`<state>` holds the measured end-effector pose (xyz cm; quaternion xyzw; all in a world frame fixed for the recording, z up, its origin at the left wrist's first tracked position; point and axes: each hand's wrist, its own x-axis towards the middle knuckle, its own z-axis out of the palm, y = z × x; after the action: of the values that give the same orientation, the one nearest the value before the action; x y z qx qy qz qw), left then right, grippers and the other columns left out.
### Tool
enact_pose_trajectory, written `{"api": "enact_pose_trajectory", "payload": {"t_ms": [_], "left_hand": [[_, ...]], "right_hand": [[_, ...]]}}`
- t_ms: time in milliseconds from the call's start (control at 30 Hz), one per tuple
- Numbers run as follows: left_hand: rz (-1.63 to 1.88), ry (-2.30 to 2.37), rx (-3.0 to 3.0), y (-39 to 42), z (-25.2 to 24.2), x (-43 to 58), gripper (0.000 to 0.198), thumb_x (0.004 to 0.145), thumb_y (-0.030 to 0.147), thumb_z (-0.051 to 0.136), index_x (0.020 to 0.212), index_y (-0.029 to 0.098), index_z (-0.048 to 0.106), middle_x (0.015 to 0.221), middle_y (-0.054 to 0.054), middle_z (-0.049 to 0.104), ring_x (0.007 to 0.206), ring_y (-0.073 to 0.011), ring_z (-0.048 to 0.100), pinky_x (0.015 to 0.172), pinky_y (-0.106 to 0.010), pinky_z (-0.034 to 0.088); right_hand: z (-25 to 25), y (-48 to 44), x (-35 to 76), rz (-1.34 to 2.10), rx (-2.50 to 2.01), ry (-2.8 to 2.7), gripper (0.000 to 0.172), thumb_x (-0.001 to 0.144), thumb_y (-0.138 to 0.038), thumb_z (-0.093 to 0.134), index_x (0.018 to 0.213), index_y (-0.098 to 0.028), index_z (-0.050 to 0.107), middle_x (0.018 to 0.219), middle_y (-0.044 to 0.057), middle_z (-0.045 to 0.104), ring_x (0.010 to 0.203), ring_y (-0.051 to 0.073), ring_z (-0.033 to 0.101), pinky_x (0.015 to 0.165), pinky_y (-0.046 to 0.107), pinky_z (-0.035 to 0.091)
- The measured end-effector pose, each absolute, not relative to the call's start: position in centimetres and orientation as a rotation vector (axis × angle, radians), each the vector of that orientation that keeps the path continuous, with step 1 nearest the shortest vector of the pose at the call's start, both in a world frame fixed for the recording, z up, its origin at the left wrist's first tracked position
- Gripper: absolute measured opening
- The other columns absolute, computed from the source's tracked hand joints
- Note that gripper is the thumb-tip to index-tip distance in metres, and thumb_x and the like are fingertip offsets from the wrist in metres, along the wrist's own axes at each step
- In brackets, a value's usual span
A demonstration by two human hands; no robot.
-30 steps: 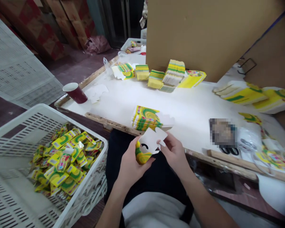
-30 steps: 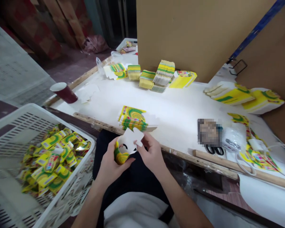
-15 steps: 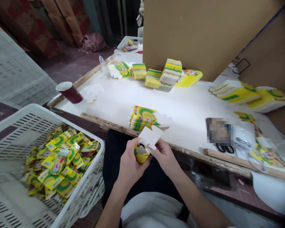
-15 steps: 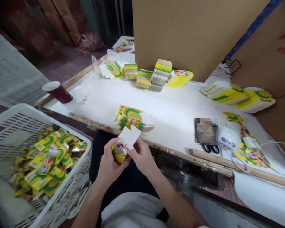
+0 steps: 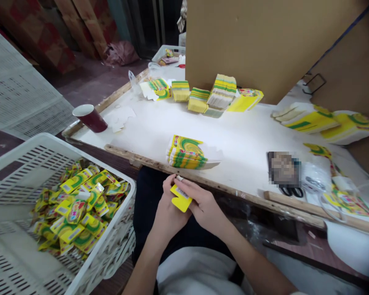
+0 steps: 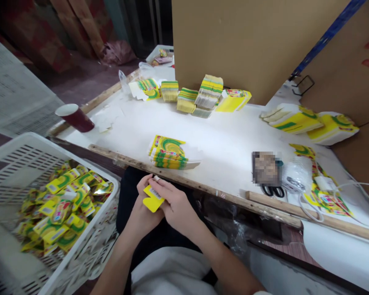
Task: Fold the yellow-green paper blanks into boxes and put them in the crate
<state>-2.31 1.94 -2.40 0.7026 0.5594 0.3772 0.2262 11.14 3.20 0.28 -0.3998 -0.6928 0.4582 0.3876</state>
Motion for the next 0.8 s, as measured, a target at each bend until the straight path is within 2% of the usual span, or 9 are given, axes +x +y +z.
{"api": "enact_pose_trajectory", "payload": {"t_ms": [33,100,200,267,467,567,667,733,800], "left_hand": [[1.033,1.605,1.91,2.0,-2.3,-2.4,0.063,0.068,0.017,0.061,0.124,0.018,0.033,0.121,-0.015,0.045,0.099,-0.0234,0.058,0.081,-0.038,0.049],[0.974,1.694,1.887,2.0,-1.9,-3.0,0.058,0.067,0.02,0.065,0.119,0.018,0.039,0.113,-0.012,0.051,0.1,-0.026,0.056,0.084,-0.042,0.047],[0.945,1.709,1.88,2.1,-1.1,-4.1,0.043,0.068,0.026,0.067,0.107,0.021,0.049,0.1,-0.007,0.058,0.096,-0.0249,0.057,0.083,-0.041,0.047],[0.967,1.686,1.882,2.2,-0.7,-4.7,0.044,0.067,0.03,0.069,0.106,0.021,0.05,0.099,-0.006,0.06,0.094,-0.0237,0.058,0.082,-0.038,0.048],[0.893,1.557,1.887,2.4,0.0,-5.2,0.049,0.064,0.03,0.073,0.108,0.024,0.053,0.101,-0.004,0.063,0.091,-0.0212,0.062,0.081,-0.034,0.049],[0.896,1.556,1.96,2.5,0.4,-4.7,0.045,0.065,0.03,0.071,0.107,0.024,0.054,0.1,-0.004,0.064,0.091,-0.0214,0.061,0.081,-0.034,0.049],[0.929,1.589,1.97,2.7,0.6,-4.3,0.042,0.067,0.029,0.069,0.106,0.023,0.054,0.099,-0.004,0.063,0.092,-0.0219,0.06,0.082,-0.035,0.048],[0.924,1.58,1.924,2.7,0.5,-4.7,0.044,0.067,0.028,0.069,0.108,0.023,0.053,0.101,-0.004,0.063,0.093,-0.0224,0.06,0.082,-0.036,0.048],[0.939,1.631,1.869,2.8,0.4,-6.3,0.046,0.067,0.031,0.07,0.11,0.024,0.054,0.101,-0.005,0.064,0.09,-0.024,0.061,0.08,-0.038,0.049]], "right_hand": [[0.1,3.4,11.3,1.126,-1.05,-1.72,0.049,0.084,-0.007,0.044,0.128,-0.027,0.052,0.136,0.005,0.05,0.126,0.02,0.047,0.108,0.039,0.034],[-0.4,3.9,11.7,1.048,-1.097,-1.659,0.046,0.086,-0.011,0.046,0.127,-0.029,0.053,0.133,0.005,0.054,0.123,0.02,0.049,0.107,0.042,0.036],[-1.0,4.2,12.4,0.995,-1.063,-1.827,0.046,0.083,-0.019,0.057,0.128,-0.028,0.053,0.14,0.007,0.045,0.13,0.025,0.041,0.106,0.044,0.036],[-1.1,4.3,12.8,0.978,-1.03,-1.966,0.041,0.083,-0.017,0.057,0.123,-0.027,0.058,0.143,0.008,0.041,0.132,0.026,0.037,0.104,0.043,0.038],[0.7,5.3,14.4,0.972,-0.984,-2.096,0.039,0.082,-0.005,0.049,0.108,-0.027,0.067,0.127,0.008,0.055,0.115,0.022,0.055,0.095,0.039,0.046],[1.2,5.4,14.1,1.031,-0.969,-2.069,0.035,0.079,-0.006,0.055,0.103,-0.027,0.069,0.119,0.007,0.058,0.11,0.021,0.057,0.094,0.038,0.046],[0.6,4.8,12.9,1.005,-1.042,-1.901,0.026,0.078,-0.011,0.06,0.097,-0.024,0.07,0.124,0.008,0.055,0.115,0.024,0.054,0.098,0.039,0.043],[0.2,4.4,12.3,0.994,-1.06,-1.857,0.033,0.077,-0.016,0.064,0.108,-0.024,0.065,0.132,0.009,0.05,0.123,0.026,0.047,0.101,0.042,0.039],[0.3,4.7,12.4,1.039,-1.042,-1.85,0.055,0.076,-0.021,0.067,0.128,-0.025,0.05,0.135,0.011,0.048,0.123,0.027,0.048,0.101,0.043,0.04]]}}
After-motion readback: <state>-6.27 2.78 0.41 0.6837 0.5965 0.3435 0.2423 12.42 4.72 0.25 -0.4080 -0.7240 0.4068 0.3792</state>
